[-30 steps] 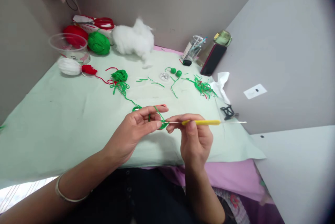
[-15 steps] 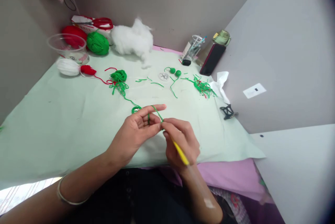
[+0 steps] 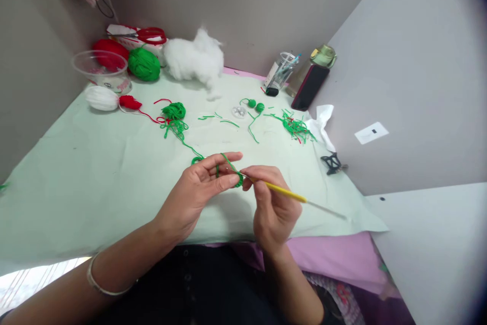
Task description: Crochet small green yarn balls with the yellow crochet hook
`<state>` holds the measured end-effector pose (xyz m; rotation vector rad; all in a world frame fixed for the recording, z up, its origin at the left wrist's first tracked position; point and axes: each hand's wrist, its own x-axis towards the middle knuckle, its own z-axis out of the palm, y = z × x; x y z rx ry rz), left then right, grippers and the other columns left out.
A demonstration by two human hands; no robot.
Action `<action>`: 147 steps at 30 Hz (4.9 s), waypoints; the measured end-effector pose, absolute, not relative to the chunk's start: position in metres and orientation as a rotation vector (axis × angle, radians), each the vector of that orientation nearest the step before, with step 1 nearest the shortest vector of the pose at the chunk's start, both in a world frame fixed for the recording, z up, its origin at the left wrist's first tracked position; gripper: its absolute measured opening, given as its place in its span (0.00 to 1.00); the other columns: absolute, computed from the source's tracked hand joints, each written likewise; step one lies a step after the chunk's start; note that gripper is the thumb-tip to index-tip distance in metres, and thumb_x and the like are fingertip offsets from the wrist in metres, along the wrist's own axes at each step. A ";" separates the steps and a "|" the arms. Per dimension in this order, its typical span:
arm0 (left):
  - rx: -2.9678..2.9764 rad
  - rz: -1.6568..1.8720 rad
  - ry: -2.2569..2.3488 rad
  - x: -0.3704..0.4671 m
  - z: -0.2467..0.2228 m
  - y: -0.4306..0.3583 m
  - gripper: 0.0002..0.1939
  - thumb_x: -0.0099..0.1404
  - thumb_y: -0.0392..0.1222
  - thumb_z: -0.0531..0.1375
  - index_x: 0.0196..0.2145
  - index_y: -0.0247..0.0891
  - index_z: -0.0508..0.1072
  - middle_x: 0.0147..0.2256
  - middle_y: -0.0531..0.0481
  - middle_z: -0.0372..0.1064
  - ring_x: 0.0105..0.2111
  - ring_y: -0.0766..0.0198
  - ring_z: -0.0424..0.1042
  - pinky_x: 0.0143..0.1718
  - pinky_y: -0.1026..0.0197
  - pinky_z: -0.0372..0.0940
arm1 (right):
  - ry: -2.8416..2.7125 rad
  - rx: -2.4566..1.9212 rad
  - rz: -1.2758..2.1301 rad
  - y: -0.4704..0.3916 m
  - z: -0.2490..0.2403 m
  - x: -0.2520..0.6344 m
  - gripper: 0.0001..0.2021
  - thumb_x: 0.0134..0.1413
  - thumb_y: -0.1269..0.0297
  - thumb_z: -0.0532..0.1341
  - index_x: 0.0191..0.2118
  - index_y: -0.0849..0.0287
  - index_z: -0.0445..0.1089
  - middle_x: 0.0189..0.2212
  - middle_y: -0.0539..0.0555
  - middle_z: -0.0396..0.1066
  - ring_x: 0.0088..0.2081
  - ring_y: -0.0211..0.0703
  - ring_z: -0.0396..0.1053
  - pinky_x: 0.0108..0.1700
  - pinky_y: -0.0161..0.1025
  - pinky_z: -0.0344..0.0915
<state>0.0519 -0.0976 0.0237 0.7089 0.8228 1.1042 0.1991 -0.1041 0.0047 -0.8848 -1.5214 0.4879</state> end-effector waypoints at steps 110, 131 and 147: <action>0.671 1.106 0.753 0.043 0.023 -0.094 0.01 0.65 0.40 0.70 0.36 0.43 0.82 0.50 0.51 0.76 0.48 0.65 0.71 0.47 0.67 0.70 | -1.233 -0.800 0.813 -0.102 0.009 0.208 0.09 0.69 0.67 0.61 0.43 0.53 0.80 0.35 0.51 0.76 0.33 0.39 0.73 0.36 0.41 0.69; 0.703 1.098 0.774 0.044 0.024 -0.095 0.04 0.63 0.41 0.71 0.34 0.42 0.80 0.46 0.50 0.73 0.46 0.63 0.70 0.46 0.65 0.68 | -1.248 -0.804 0.811 -0.103 0.009 0.206 0.09 0.70 0.67 0.60 0.44 0.52 0.80 0.35 0.51 0.75 0.33 0.39 0.72 0.37 0.41 0.68; 0.852 1.114 0.883 0.044 0.027 -0.098 0.05 0.61 0.43 0.72 0.34 0.41 0.81 0.36 0.51 0.73 0.38 0.62 0.71 0.46 0.60 0.65 | -1.257 -0.804 0.723 -0.106 0.012 0.203 0.10 0.70 0.69 0.59 0.42 0.54 0.79 0.32 0.51 0.74 0.32 0.39 0.71 0.35 0.41 0.67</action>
